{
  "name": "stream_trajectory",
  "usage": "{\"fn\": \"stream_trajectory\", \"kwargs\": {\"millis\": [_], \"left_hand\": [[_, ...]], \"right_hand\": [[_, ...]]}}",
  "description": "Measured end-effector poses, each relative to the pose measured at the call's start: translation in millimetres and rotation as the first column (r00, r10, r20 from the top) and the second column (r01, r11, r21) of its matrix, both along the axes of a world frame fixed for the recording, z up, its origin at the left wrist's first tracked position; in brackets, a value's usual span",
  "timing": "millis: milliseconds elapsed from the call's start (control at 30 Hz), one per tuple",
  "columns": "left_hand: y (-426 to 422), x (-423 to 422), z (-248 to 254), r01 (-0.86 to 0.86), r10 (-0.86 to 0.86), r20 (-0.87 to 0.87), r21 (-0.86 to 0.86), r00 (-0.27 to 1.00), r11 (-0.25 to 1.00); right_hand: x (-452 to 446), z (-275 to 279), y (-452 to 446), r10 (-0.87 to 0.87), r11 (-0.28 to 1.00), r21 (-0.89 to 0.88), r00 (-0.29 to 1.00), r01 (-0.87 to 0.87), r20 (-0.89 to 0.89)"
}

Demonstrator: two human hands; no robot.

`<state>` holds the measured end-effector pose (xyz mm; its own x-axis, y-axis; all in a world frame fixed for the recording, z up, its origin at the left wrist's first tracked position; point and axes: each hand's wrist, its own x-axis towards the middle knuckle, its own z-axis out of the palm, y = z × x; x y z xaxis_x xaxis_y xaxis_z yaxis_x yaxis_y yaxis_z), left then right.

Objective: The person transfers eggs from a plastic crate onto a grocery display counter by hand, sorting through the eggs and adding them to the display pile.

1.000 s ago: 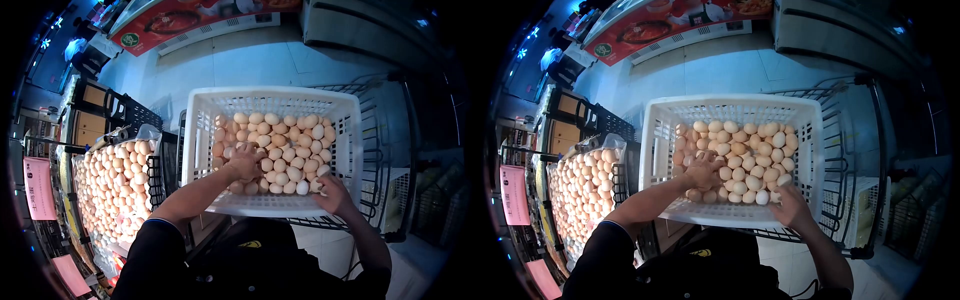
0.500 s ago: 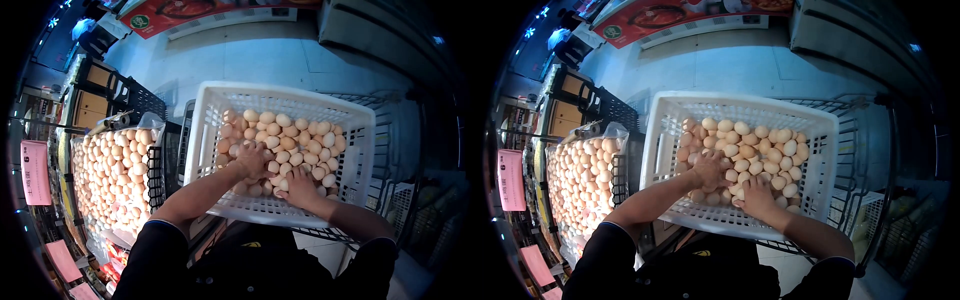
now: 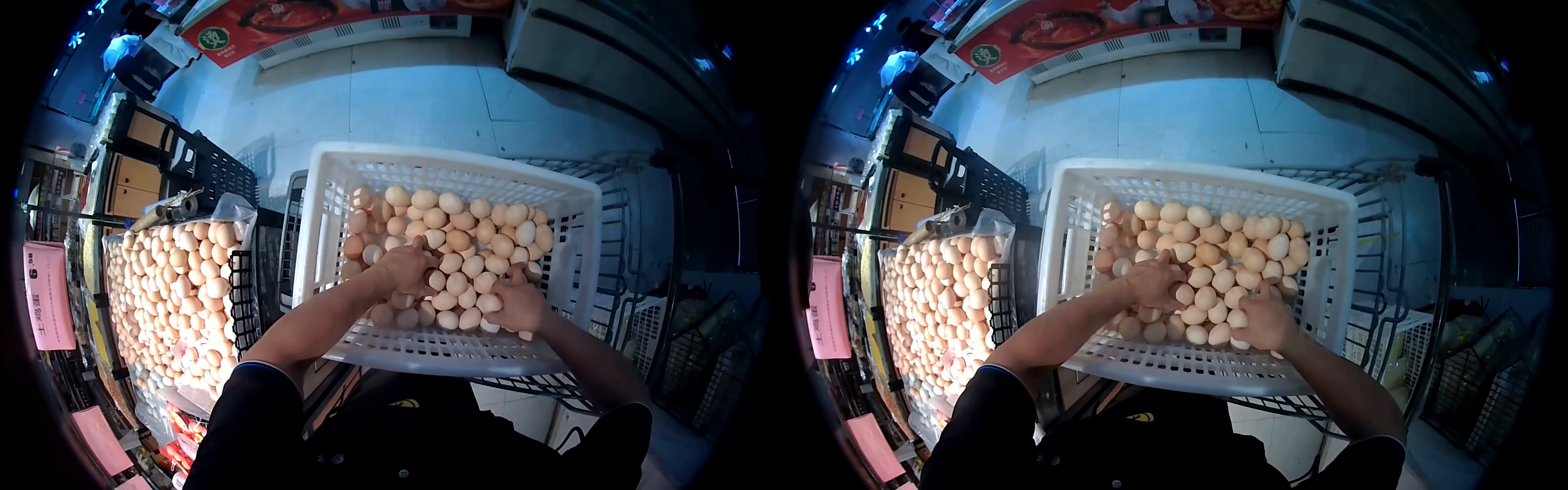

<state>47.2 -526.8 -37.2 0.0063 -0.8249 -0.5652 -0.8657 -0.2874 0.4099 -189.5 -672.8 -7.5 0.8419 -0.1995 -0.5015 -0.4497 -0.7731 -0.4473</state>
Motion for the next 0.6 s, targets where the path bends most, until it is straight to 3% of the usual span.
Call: {"fn": "stream_trajectory", "kwargs": {"millis": [167,267,300,333,367,433,500,600], "left_hand": [[-4.7,6.6,5.9,-0.101,0.098,-0.074,-0.034,0.992,0.994],[-13.5,18.3,32.6,-0.416,0.438,-0.322,0.138,0.839,0.899],[-14.0,20.0,35.6,-0.529,0.537,-0.559,0.195,0.632,0.826],[-16.9,20.2,38.6,-0.612,0.655,-0.667,0.363,0.355,0.702],[-18.4,21.9,42.3,-0.625,0.710,-0.703,0.536,0.043,0.568],[-10.5,25.4,77.0,-0.491,0.603,-0.706,0.701,-0.372,0.517],[0.0,24.1,92.6,-0.467,0.425,-0.723,0.682,-0.545,0.563],[21.5,22.3,116.2,-0.387,0.241,-0.625,0.694,-0.743,0.607]], "right_hand": [[9.4,-17.2,-29.4,0.263,0.963,0.127,0.938,-0.239,-0.228],[30.7,-5.1,-29.8,0.391,0.919,0.126,0.831,-0.373,-0.395],[38.6,-6.7,-29.6,0.431,0.898,0.134,0.781,-0.419,-0.452],[38.1,-11.6,-30.7,0.427,0.901,0.136,0.782,-0.412,-0.454],[37.7,-16.7,-31.9,0.422,0.903,0.139,0.784,-0.405,-0.456],[42.8,-14.7,-31.9,0.449,0.891,0.171,0.757,-0.421,-0.474],[47.3,-10.2,-32.0,0.462,0.886,0.222,0.742,-0.406,-0.486],[43.8,3.6,-40.9,0.356,0.925,0.300,0.809,-0.234,-0.467]]}}
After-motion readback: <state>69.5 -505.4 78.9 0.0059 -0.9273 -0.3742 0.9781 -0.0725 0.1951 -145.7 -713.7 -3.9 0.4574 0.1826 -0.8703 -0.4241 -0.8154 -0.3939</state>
